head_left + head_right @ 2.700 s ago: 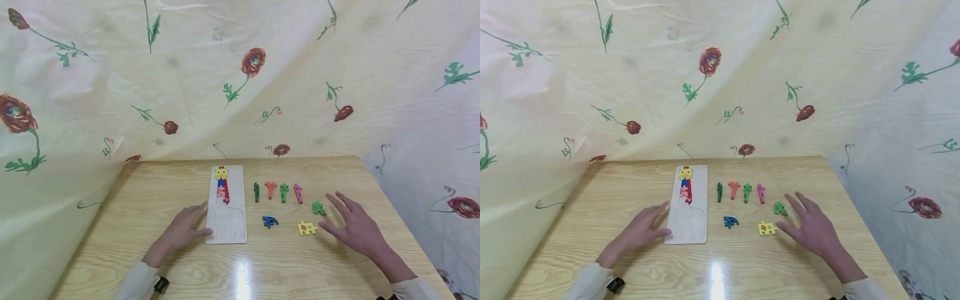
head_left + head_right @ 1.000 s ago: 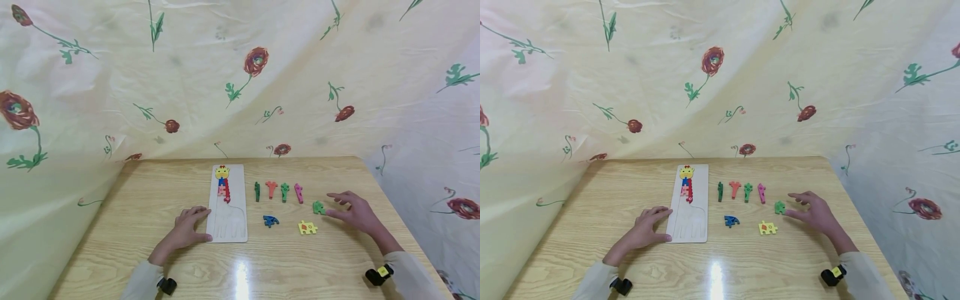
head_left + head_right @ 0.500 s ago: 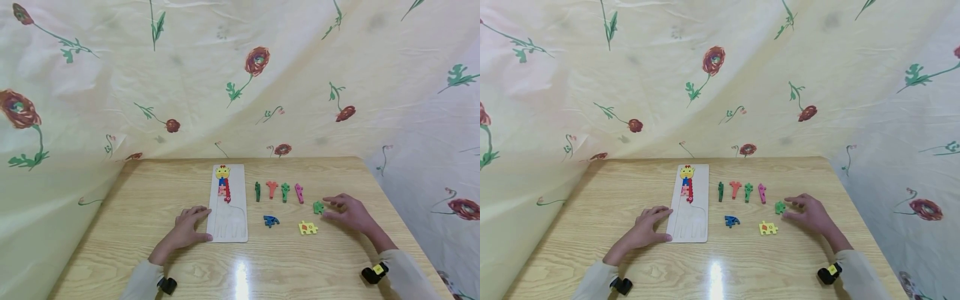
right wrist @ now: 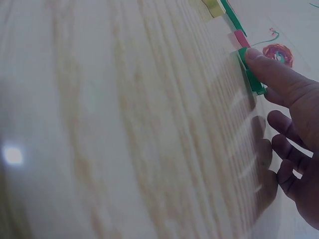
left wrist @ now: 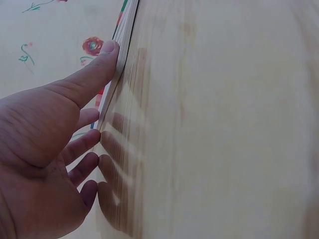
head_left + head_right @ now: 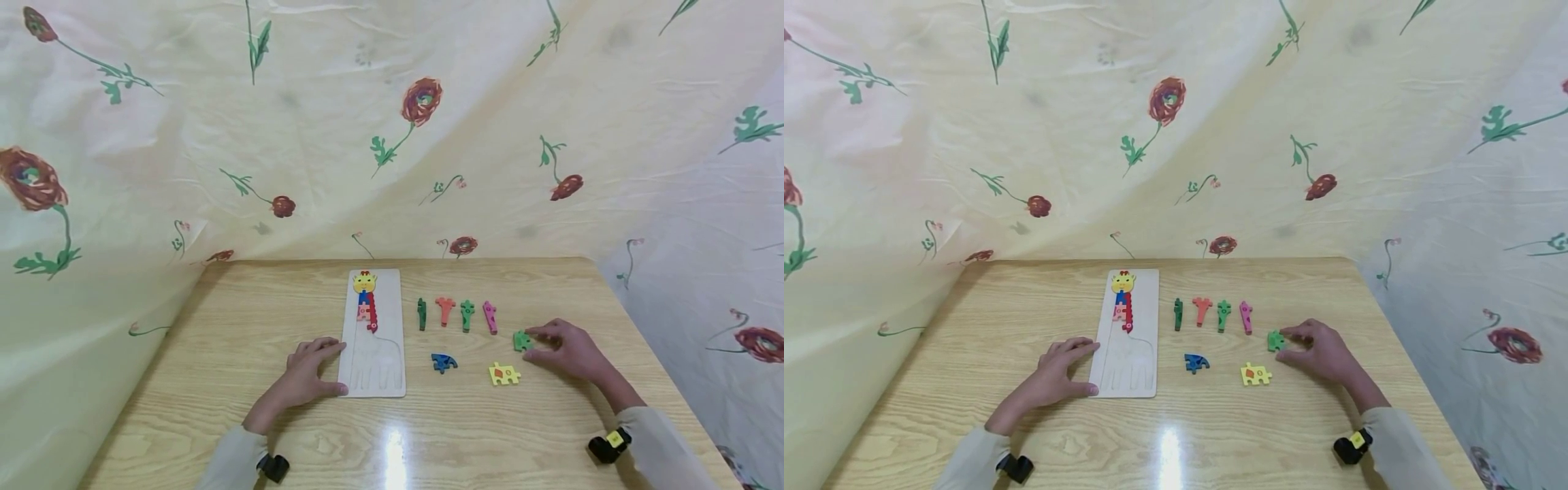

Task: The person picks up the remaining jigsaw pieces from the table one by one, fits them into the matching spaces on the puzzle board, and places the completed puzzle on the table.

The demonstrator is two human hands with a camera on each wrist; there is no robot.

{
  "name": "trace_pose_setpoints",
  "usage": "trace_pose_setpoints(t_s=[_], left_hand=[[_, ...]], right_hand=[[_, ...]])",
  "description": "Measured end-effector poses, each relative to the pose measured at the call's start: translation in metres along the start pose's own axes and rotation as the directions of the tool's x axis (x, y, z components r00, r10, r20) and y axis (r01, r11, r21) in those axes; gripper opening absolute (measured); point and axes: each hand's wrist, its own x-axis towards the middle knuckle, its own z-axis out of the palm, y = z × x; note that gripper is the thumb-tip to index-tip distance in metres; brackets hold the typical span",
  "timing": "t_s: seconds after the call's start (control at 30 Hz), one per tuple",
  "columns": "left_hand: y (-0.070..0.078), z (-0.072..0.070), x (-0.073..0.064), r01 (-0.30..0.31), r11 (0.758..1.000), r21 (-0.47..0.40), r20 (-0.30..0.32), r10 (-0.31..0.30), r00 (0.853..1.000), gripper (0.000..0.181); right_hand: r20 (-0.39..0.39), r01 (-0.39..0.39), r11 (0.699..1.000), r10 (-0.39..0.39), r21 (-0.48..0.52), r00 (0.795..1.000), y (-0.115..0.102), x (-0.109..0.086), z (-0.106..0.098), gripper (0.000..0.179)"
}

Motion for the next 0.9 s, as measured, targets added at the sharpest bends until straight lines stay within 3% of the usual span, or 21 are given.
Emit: trace_pose_setpoints(t_s=[0.6, 0.9], left_hand=[[-0.0024, 0.0023, 0.0001, -0.002, 1.0, -0.011, -0.007, 0.001, 1.0, 0.08], [-0.002, 0.0018, -0.0001, 0.002, 1.0, -0.016, -0.007, -0.002, 1.0, 0.08]], right_hand=[[-0.033, 0.03, 0.999, -0.031, -0.029, 0.999, 0.003, 0.0003, 0.0018, 0.048], [-0.024, 0.023, 0.999, -0.024, -0.04, 0.999, -0.0015, 0.0038, -0.0054, 0.053]])
